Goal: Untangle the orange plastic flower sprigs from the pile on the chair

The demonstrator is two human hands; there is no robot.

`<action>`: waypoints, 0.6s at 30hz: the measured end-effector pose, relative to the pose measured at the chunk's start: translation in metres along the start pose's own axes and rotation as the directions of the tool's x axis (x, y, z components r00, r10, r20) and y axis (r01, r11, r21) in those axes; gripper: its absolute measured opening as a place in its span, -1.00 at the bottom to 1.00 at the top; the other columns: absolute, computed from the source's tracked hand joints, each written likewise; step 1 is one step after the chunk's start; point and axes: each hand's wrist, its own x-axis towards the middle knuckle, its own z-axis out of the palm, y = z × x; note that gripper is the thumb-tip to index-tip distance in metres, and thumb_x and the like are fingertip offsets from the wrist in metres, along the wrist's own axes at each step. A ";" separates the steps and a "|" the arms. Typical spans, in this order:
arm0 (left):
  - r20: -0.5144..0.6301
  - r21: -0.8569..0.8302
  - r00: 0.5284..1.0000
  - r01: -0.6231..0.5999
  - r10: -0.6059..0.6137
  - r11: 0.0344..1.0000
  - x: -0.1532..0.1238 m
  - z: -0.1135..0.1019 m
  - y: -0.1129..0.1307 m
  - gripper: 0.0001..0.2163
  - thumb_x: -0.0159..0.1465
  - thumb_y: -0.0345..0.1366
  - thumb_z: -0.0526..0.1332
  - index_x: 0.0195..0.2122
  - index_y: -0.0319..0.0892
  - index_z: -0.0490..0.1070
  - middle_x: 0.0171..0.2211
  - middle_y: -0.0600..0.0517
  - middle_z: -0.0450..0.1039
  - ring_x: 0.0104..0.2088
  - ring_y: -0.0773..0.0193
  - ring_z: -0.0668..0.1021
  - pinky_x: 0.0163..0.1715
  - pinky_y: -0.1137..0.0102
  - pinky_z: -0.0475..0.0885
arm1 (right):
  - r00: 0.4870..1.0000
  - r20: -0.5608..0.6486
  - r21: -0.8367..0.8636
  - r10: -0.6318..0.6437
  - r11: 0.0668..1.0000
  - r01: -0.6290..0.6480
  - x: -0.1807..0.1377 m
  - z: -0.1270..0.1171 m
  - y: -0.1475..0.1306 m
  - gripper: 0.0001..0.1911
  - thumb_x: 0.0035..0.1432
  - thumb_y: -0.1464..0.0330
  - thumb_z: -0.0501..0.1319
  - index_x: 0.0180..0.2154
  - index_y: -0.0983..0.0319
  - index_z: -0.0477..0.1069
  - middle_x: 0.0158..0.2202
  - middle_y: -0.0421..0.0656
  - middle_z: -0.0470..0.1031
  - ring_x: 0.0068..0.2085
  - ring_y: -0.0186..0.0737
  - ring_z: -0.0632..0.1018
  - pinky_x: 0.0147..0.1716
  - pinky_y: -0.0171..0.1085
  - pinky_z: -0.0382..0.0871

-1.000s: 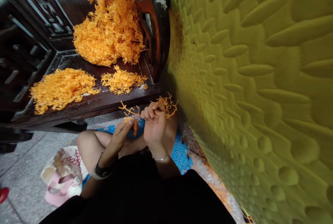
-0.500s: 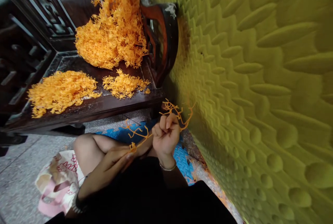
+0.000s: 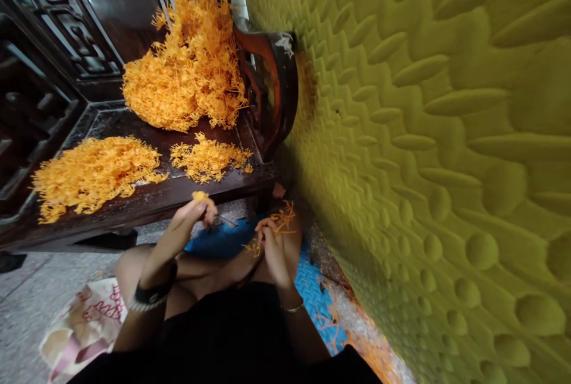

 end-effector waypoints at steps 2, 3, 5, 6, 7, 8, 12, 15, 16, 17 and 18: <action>0.020 0.072 0.999 0.031 -0.032 0.997 0.035 0.013 -0.009 -0.65 0.36 -0.10 -0.06 -0.26 -0.22 0.41 -0.51 0.05 0.40 -0.56 0.34 0.40 -0.48 0.44 0.33 | 1.000 0.003 -0.043 0.018 0.999 -0.018 -0.001 -0.007 0.013 -0.94 -0.10 0.36 0.11 -0.53 0.22 0.30 -0.64 -0.33 0.17 -0.59 -0.42 0.19 -0.61 -0.41 0.00; 0.012 0.156 0.999 0.036 -0.039 0.987 0.049 0.019 -0.012 -0.66 0.35 -0.13 -0.05 -0.27 -0.22 0.43 -0.51 0.04 0.42 -0.56 0.33 0.41 -0.47 0.43 0.33 | 1.000 0.010 -0.064 0.030 0.998 -0.029 -0.003 -0.011 0.018 -0.93 -0.10 0.36 0.10 -0.53 0.22 0.31 -0.64 -0.33 0.17 -0.59 -0.41 0.19 -0.61 -0.41 0.01; -0.020 0.293 0.999 0.037 -0.033 0.955 0.069 0.026 -0.014 -0.66 0.32 -0.14 -0.02 -0.39 -0.21 0.45 -0.52 0.01 0.47 -0.49 0.28 0.47 -0.38 0.42 0.34 | 0.998 0.034 -0.097 0.054 0.994 -0.050 -0.006 -0.019 0.026 -0.91 -0.09 0.35 0.09 -0.53 0.21 0.31 -0.66 -0.34 0.16 -0.61 -0.40 0.18 -0.61 -0.39 0.01; -0.042 0.327 0.999 0.038 -0.026 0.944 0.075 0.027 -0.013 -0.64 0.32 -0.13 0.00 -0.47 -0.20 0.44 -0.52 -0.01 0.49 -0.45 0.25 0.50 -0.33 0.41 0.34 | 0.997 0.047 -0.110 0.063 0.992 -0.058 -0.008 -0.022 0.030 -0.90 -0.09 0.34 0.08 -0.54 0.21 0.31 -0.67 -0.34 0.15 -0.62 -0.40 0.17 -0.61 -0.39 0.01; -0.061 0.339 0.998 0.040 -0.021 0.940 0.079 0.028 -0.012 -0.62 0.31 -0.12 0.00 -0.54 -0.19 0.43 -0.53 -0.01 0.50 -0.40 0.22 0.52 -0.30 0.41 0.33 | 0.996 0.059 -0.120 0.068 0.991 -0.061 -0.010 -0.025 0.033 -0.89 -0.09 0.33 0.08 -0.55 0.20 0.31 -0.68 -0.34 0.15 -0.62 -0.40 0.16 -0.61 -0.38 0.01; -0.073 0.344 0.997 0.044 -0.020 0.938 0.081 0.028 -0.010 -0.59 0.32 -0.10 0.00 -0.57 -0.18 0.42 -0.55 -0.01 0.51 -0.39 0.21 0.53 -0.28 0.41 0.33 | 0.995 0.067 -0.128 0.071 0.990 -0.062 -0.012 -0.027 0.037 -0.88 -0.09 0.32 0.08 -0.55 0.20 0.30 -0.68 -0.34 0.14 -0.62 -0.40 0.15 -0.60 -0.37 0.01; -0.133 0.459 0.991 0.076 -0.016 0.885 0.087 0.028 -0.001 -0.56 0.34 -0.05 -0.01 -0.48 -0.19 0.51 -0.61 0.04 0.48 -0.50 0.26 0.50 -0.41 0.44 0.26 | 0.993 0.085 -0.136 0.079 0.988 -0.067 -0.013 -0.028 0.050 -0.86 -0.08 0.27 0.08 -0.56 0.20 0.29 -0.69 -0.34 0.11 -0.62 -0.39 0.13 -0.60 -0.36 -0.01; -0.217 0.580 0.976 0.130 -0.002 0.804 0.095 0.033 0.000 -0.57 0.32 -0.04 0.04 -0.56 -0.18 0.47 -0.65 0.05 0.39 -0.57 0.28 0.41 -0.50 0.43 0.12 | 0.992 0.094 -0.121 0.087 0.990 -0.075 -0.010 -0.022 0.054 -0.86 -0.07 0.28 0.07 -0.54 0.20 0.28 -0.69 -0.34 0.10 -0.63 -0.40 0.11 -0.62 -0.37 -0.04; -0.248 0.614 0.969 0.153 0.005 0.774 0.097 0.035 0.000 -0.57 0.31 -0.04 0.07 -0.59 -0.18 0.44 -0.66 0.05 0.36 -0.58 0.29 0.39 -0.51 0.42 0.08 | 0.991 0.099 -0.112 0.087 0.991 -0.076 -0.010 -0.020 0.053 -0.87 -0.07 0.28 0.07 -0.53 0.19 0.27 -0.68 -0.34 0.10 -0.63 -0.40 0.10 -0.63 -0.38 -0.05; -0.273 0.641 0.962 0.174 0.010 0.748 0.100 0.037 0.000 -0.58 0.30 -0.04 0.09 -0.61 -0.18 0.40 -0.66 0.05 0.33 -0.58 0.29 0.36 -0.52 0.41 0.04 | 0.991 0.105 -0.103 0.086 0.992 -0.075 -0.009 -0.017 0.052 -0.88 -0.06 0.28 0.06 -0.52 0.19 0.27 -0.68 -0.35 0.09 -0.64 -0.41 0.09 -0.63 -0.38 -0.06; -0.290 0.656 0.957 0.188 0.014 0.731 0.100 0.039 0.000 -0.59 0.29 -0.04 0.10 -0.62 -0.18 0.38 -0.65 0.06 0.31 -0.58 0.30 0.34 -0.52 0.41 0.02 | 0.990 0.111 -0.093 0.083 0.993 -0.073 -0.010 -0.014 0.050 -0.88 -0.04 0.28 0.06 -0.51 0.19 0.26 -0.68 -0.36 0.07 -0.65 -0.41 0.07 -0.64 -0.39 -0.06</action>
